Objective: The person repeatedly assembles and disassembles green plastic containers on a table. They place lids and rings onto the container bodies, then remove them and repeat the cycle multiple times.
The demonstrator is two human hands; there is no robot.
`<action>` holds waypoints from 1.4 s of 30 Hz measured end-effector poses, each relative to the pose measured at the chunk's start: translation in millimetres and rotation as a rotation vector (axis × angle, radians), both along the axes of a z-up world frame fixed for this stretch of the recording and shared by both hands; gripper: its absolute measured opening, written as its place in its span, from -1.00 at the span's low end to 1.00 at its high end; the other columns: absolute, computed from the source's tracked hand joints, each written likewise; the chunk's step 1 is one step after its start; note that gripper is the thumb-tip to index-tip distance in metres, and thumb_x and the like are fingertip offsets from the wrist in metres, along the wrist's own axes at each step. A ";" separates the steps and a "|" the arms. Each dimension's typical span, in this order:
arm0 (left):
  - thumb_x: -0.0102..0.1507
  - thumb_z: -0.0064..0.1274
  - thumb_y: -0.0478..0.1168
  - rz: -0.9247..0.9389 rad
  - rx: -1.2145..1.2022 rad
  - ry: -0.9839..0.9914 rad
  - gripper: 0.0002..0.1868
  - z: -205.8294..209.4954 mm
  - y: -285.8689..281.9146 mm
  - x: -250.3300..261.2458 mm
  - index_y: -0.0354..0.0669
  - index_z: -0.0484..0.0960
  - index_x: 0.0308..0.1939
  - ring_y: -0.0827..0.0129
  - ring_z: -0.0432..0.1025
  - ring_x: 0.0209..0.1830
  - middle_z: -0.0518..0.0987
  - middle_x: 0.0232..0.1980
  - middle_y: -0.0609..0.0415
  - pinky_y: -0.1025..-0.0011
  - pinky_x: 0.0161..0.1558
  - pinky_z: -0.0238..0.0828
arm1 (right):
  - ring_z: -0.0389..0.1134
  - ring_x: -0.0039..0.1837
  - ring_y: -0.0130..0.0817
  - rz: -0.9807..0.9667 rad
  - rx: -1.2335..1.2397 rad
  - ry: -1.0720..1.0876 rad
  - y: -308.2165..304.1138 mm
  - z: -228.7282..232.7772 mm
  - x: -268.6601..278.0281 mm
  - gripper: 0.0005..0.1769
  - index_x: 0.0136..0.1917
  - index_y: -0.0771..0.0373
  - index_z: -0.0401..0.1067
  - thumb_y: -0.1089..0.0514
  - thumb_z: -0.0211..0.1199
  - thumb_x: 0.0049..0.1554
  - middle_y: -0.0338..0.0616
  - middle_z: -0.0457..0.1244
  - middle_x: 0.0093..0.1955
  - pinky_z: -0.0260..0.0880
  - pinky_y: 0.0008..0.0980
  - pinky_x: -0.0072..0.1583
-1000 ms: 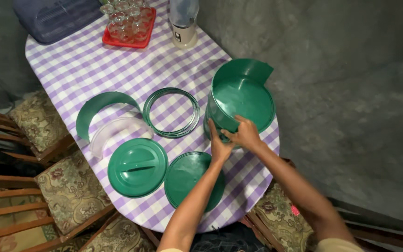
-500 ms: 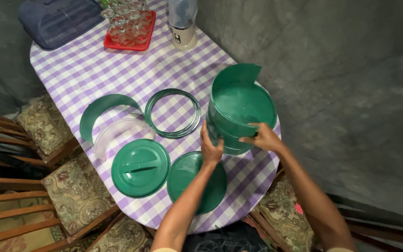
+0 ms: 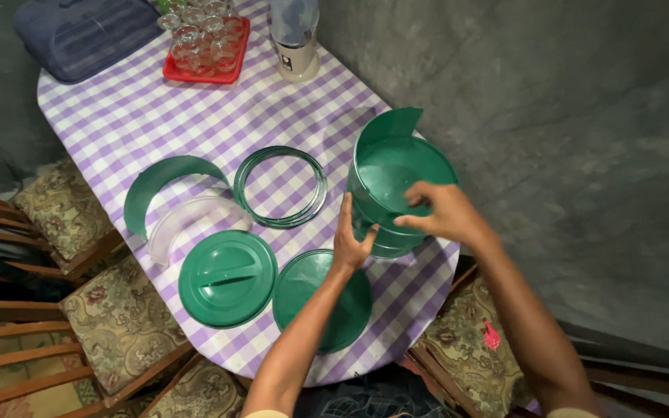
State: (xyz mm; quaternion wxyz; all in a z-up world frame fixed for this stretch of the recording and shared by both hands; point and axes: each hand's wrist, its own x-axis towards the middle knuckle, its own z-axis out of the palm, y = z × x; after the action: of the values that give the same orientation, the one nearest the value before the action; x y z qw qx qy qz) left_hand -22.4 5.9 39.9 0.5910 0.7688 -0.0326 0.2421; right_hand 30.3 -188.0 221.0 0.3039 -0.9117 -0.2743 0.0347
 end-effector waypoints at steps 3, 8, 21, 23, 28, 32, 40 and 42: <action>0.21 0.26 -0.16 0.004 0.032 0.019 -0.01 -1.1 -0.4 -0.9 -0.36 0.04 0.59 -0.13 0.09 0.63 0.17 0.60 -0.36 0.15 0.54 0.07 | 0.49 -0.06 0.04 0.041 -0.289 0.043 33.1 4.7 -3.7 -0.46 0.02 0.28 0.51 -0.09 0.54 -0.10 0.10 0.43 -0.15 0.45 -0.04 -0.03; 0.12 0.37 -0.09 -0.017 0.058 -0.003 0.13 -6.3 2.1 3.2 -0.38 -0.01 0.59 -0.16 0.06 0.63 0.13 0.61 -0.40 0.14 0.53 0.06 | 0.45 -0.06 0.19 0.075 -0.325 0.014 59.3 -10.1 -3.5 -0.50 0.21 0.28 0.41 0.03 0.36 0.06 0.19 0.40 -0.19 0.42 0.08 -0.03; 0.12 0.40 -0.05 -0.129 -0.140 0.022 0.22 -16.3 4.0 5.5 -0.30 -0.10 0.64 -0.09 0.23 0.58 0.18 0.61 -0.38 0.18 0.46 0.29 | 0.42 -0.03 0.25 0.222 -0.350 0.091 58.5 -2.2 19.6 -0.30 0.46 0.31 0.22 0.02 0.28 0.13 0.30 0.37 -0.10 0.36 0.11 -0.01; 0.10 0.43 -0.11 -0.073 -0.035 -0.010 0.25 -16.3 2.4 8.3 -0.30 -0.12 0.64 -0.14 0.16 0.61 0.16 0.61 -0.39 0.13 0.49 0.21 | 0.41 -0.01 0.25 0.235 -0.357 0.075 59.3 -1.3 21.8 -0.32 0.43 0.34 0.25 0.01 0.28 0.14 0.31 0.37 -0.12 0.35 0.11 0.00; 0.03 0.44 -0.08 -0.117 -0.109 0.121 0.34 -15.6 -3.1 11.5 -0.28 -0.22 0.63 -0.11 0.12 0.60 0.09 0.61 -0.38 0.15 0.47 0.20 | 0.42 -0.03 0.23 0.199 -0.371 0.115 60.5 -3.5 24.7 -0.31 0.45 0.35 0.23 -0.02 0.25 0.17 0.30 0.37 -0.12 0.36 0.11 0.00; -0.01 0.45 -0.08 -0.098 -0.058 0.152 0.39 -18.2 -2.5 13.4 -0.28 -0.26 0.63 -0.11 0.05 0.63 0.05 0.62 -0.38 0.14 0.51 0.11 | 0.43 -0.04 0.22 0.205 -0.401 0.122 61.5 -8.8 26.1 -0.33 0.46 0.36 0.24 -0.02 0.24 0.19 0.31 0.37 -0.14 0.36 0.10 0.00; 0.01 0.45 -0.02 -0.104 -0.005 0.108 0.40 -21.0 -5.3 15.4 -0.30 -0.28 0.62 -0.15 -0.05 0.66 -0.04 0.65 -0.40 0.10 0.52 0.06 | 0.42 -0.06 0.24 0.207 -0.305 0.101 56.7 -13.5 25.8 -0.38 0.39 0.35 0.29 0.01 0.26 0.16 0.29 0.38 -0.13 0.36 0.13 -0.03; 0.00 0.40 0.03 -0.121 -0.066 0.208 0.38 -19.0 -5.6 13.1 -0.28 -0.27 0.63 -0.12 -0.01 0.65 -0.04 0.66 -0.38 0.14 0.48 0.15 | 0.42 -0.07 0.24 0.228 -0.296 0.100 57.8 -10.7 27.4 -0.48 0.29 0.35 0.34 0.02 0.27 0.16 0.27 0.38 -0.15 0.35 0.13 -0.04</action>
State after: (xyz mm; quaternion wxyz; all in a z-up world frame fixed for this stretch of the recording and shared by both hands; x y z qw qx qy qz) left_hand -9.3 0.4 20.9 0.6297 0.7665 -0.0097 0.1260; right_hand 57.7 -130.2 210.3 0.1739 -0.9066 -0.3522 0.1541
